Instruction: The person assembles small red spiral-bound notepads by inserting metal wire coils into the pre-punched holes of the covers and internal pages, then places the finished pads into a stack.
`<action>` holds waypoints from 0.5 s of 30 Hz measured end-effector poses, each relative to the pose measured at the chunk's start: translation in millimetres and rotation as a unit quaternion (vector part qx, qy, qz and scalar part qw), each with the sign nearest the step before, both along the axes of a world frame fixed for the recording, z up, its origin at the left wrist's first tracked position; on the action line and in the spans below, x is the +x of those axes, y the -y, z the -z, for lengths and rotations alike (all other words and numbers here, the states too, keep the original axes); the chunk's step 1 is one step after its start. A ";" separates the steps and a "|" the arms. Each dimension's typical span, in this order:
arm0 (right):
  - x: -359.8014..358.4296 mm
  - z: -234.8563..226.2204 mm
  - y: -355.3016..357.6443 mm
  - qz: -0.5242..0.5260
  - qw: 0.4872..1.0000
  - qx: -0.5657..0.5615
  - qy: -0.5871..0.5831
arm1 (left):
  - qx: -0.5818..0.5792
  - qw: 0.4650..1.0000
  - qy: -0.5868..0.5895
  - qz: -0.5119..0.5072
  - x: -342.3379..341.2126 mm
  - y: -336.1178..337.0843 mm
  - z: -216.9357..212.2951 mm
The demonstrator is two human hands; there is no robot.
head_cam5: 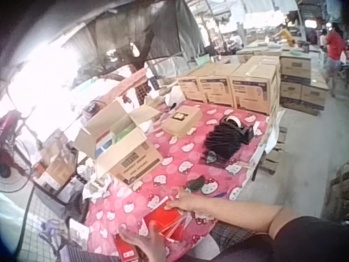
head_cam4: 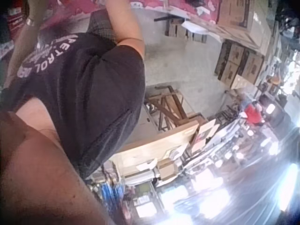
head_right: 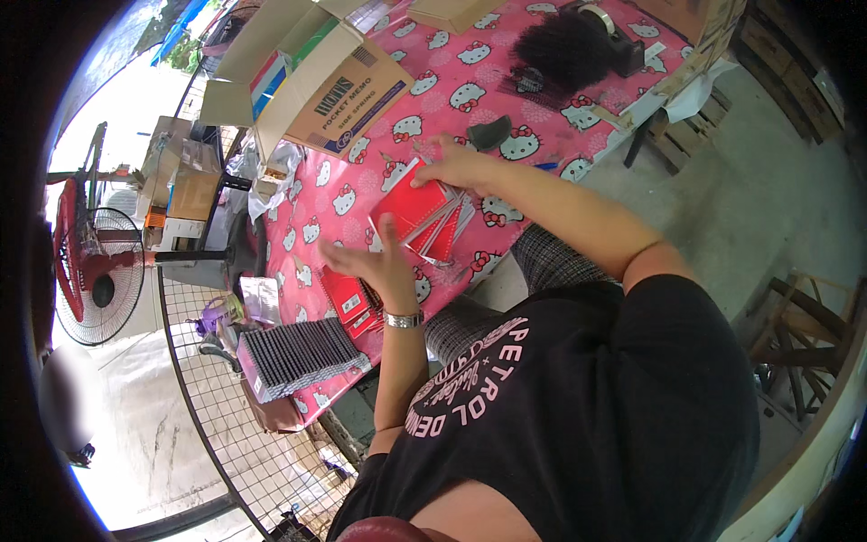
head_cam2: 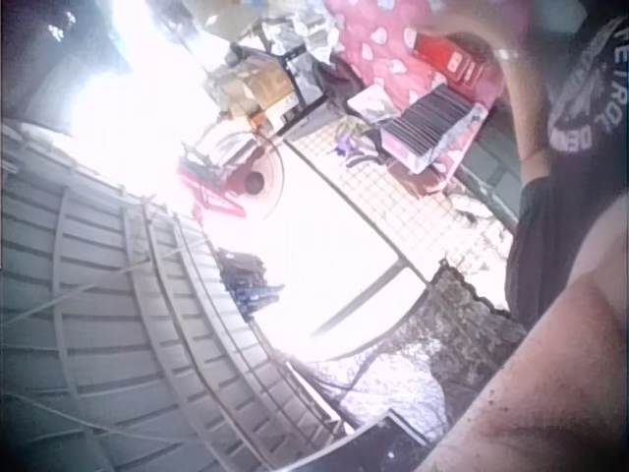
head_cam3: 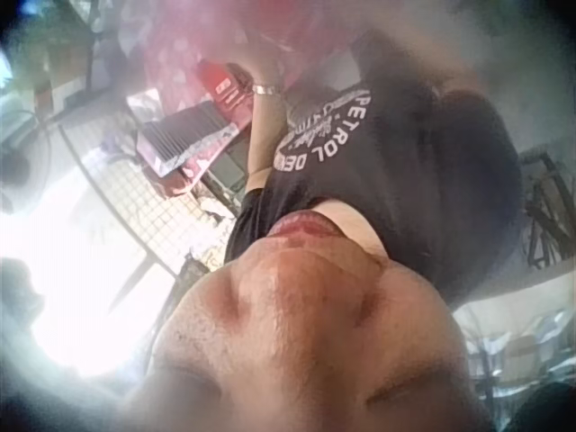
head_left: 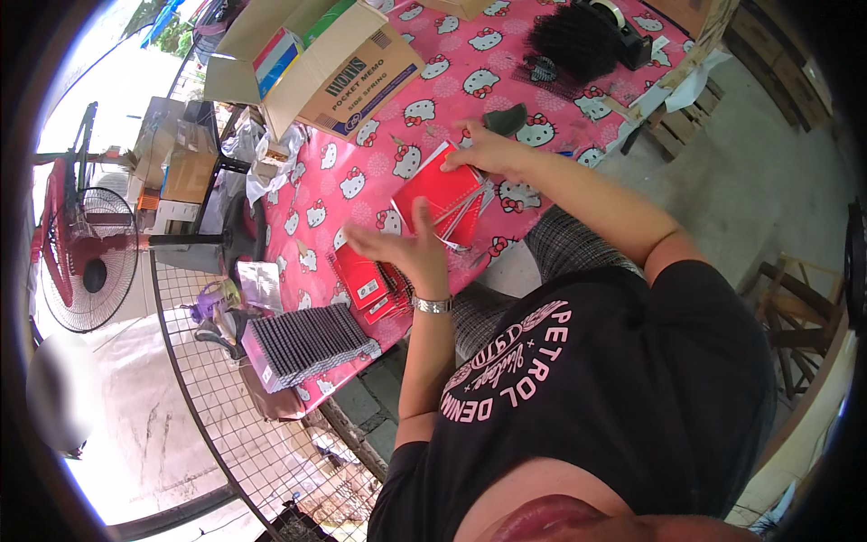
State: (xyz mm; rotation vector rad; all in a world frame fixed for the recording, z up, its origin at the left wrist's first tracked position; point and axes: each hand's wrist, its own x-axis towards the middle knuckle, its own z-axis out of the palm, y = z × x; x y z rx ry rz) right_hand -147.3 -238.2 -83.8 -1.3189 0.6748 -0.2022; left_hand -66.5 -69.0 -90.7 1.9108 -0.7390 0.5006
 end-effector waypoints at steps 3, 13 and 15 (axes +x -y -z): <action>-3.9 -10.6 12.1 -0.097 0.991 -0.073 -0.054 | 0.254 0.928 0.093 0.257 -10.7 -3.9 -12.8; -27.7 122.1 188.8 0.206 0.700 -0.632 -0.261 | 0.389 0.860 0.082 0.320 10.8 13.3 -48.2; -41.3 141.5 191.7 0.147 0.672 -0.673 -0.272 | 0.389 0.866 0.017 0.314 26.0 11.1 -59.8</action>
